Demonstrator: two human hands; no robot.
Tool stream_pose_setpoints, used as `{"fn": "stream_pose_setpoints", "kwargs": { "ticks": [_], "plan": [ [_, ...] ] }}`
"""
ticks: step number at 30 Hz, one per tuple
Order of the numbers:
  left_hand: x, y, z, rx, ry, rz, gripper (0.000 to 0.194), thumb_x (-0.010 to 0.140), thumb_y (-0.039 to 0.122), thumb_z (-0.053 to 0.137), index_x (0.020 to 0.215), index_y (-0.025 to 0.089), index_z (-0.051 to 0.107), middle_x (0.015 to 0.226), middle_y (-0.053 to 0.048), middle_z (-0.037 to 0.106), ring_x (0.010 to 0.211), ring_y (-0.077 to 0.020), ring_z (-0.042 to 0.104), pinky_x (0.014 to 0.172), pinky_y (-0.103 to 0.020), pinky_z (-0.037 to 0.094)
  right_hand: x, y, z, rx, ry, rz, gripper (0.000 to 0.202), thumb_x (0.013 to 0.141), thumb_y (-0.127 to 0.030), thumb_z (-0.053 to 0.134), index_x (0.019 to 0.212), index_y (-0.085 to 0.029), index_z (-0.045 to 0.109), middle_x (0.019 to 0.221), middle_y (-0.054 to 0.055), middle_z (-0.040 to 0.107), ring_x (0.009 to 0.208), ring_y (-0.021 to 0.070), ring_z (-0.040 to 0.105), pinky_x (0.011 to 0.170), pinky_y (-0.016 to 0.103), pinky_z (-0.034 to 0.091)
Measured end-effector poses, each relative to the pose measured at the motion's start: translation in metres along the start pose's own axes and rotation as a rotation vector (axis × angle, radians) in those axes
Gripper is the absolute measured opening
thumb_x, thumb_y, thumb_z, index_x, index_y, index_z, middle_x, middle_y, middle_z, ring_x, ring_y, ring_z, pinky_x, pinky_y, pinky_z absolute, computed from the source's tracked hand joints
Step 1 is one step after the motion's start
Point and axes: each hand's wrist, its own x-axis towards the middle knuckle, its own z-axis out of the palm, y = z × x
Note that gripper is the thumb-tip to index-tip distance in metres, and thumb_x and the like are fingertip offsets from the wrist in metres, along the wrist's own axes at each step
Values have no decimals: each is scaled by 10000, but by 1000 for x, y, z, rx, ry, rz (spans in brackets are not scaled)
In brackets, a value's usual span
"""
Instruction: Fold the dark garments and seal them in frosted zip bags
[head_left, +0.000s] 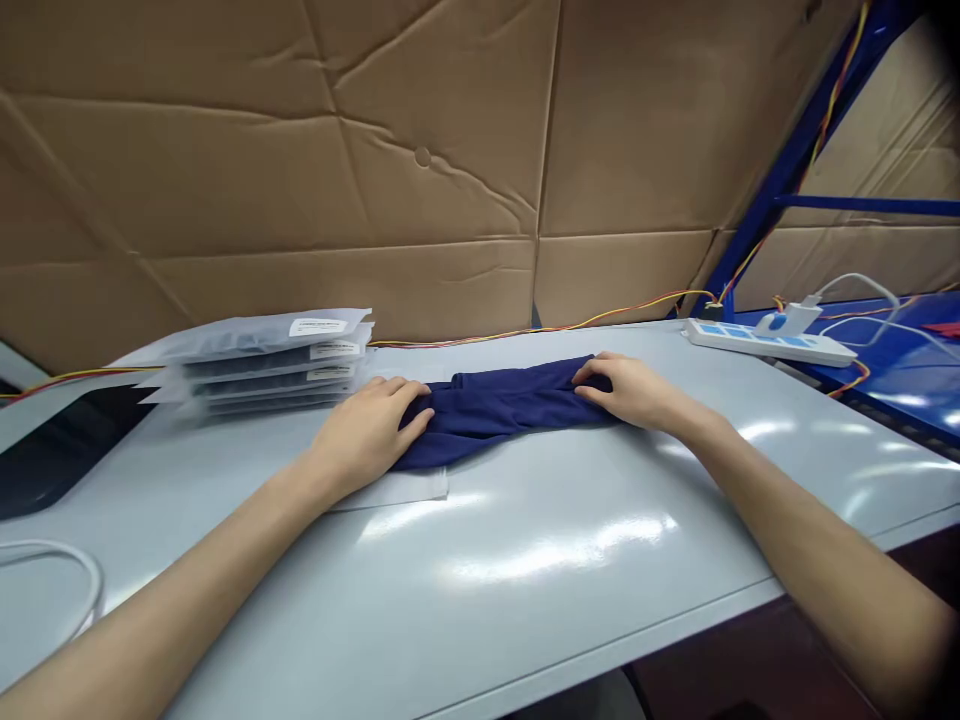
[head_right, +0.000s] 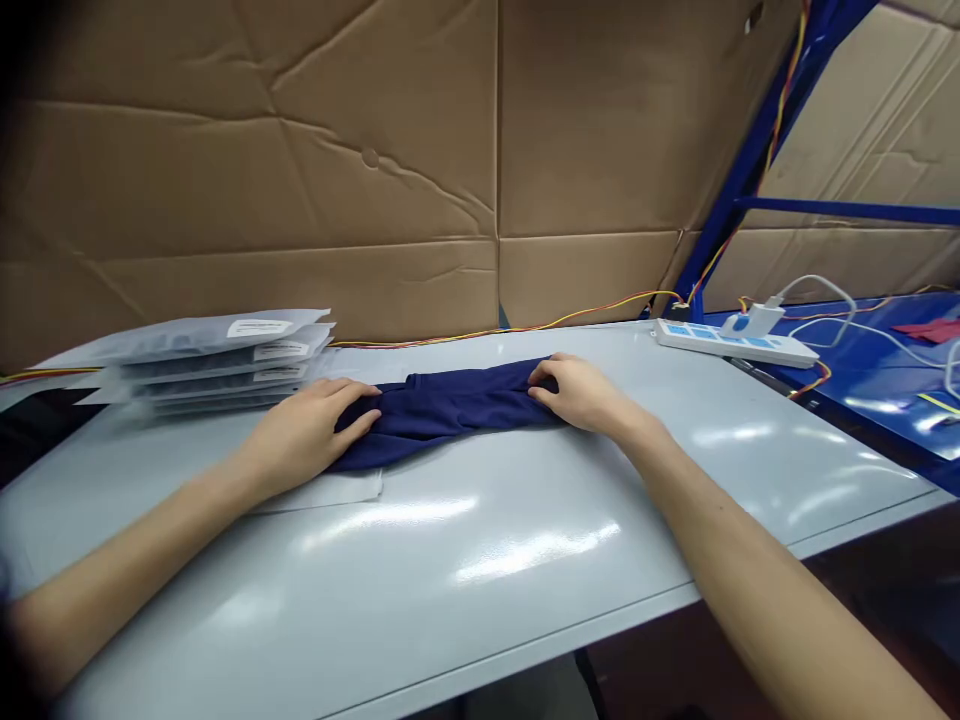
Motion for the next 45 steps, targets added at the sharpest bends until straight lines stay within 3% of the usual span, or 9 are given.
{"fn": "stream_pose_setpoints", "kwargs": {
  "ticks": [14,19,23,29,32,36,39,42,45],
  "plan": [
    [-1,-7,-2,-202,92,-66,231,927,376,441,915,239,627,991,-37,738,896,-241,664,778,-355,487,2,0,2,3,16,12,106,839,-216,546,808,-227,646,966,51,719,895,219,657,825,345,498],
    [-3,-2,-15,-214,182,-98,199,912,374,483,888,244,632,959,-37,735,978,-260,635,835,-370,487,-1,-8,-8,51,82,102,70,833,-257,554,816,-241,620,958,37,749,905,226,681,811,348,515],
    [-5,6,-29,-378,191,-154,180,876,386,538,848,238,637,903,-10,732,868,-215,655,820,-334,500,-6,-13,-18,87,144,120,52,821,-273,561,800,-241,597,924,33,749,887,226,689,776,339,519],
    [-7,3,-44,-739,25,-174,259,847,472,623,958,242,666,912,2,744,853,-186,687,743,-284,530,-14,-18,-34,102,49,105,53,808,-252,546,769,-243,580,818,-4,734,737,186,659,663,300,481],
    [-9,-1,-51,-753,-131,-199,366,891,570,551,945,246,711,774,-4,749,747,-180,683,681,-280,531,-19,-22,-42,80,1,105,73,812,-246,531,756,-240,576,728,-11,716,634,169,621,569,284,435],
    [-12,-2,-53,-723,-423,-214,464,897,650,505,893,250,741,609,-5,715,559,-177,649,555,-273,513,-22,-26,-46,98,-152,189,74,834,-282,543,800,-243,596,578,-20,671,517,164,613,490,269,416],
    [-15,4,-51,-662,-503,-215,406,898,610,518,875,265,732,574,12,692,506,-169,627,509,-262,488,-22,-26,-42,123,-253,242,109,872,-338,544,874,-246,602,593,-13,688,490,168,635,509,281,471],
    [-16,13,-48,-582,-392,-172,389,911,575,497,793,259,691,520,37,626,452,-140,547,471,-253,417,-19,-25,-35,68,-244,221,165,891,-406,554,924,-253,607,683,-5,723,512,170,648,532,300,484],
    [-14,21,-42,-460,-116,-119,374,927,528,477,744,248,644,497,50,548,470,-133,484,498,-267,377,-15,-22,-28,-20,-130,165,181,898,-408,551,944,-254,635,770,15,735,648,196,677,603,320,489]
  ]
}}
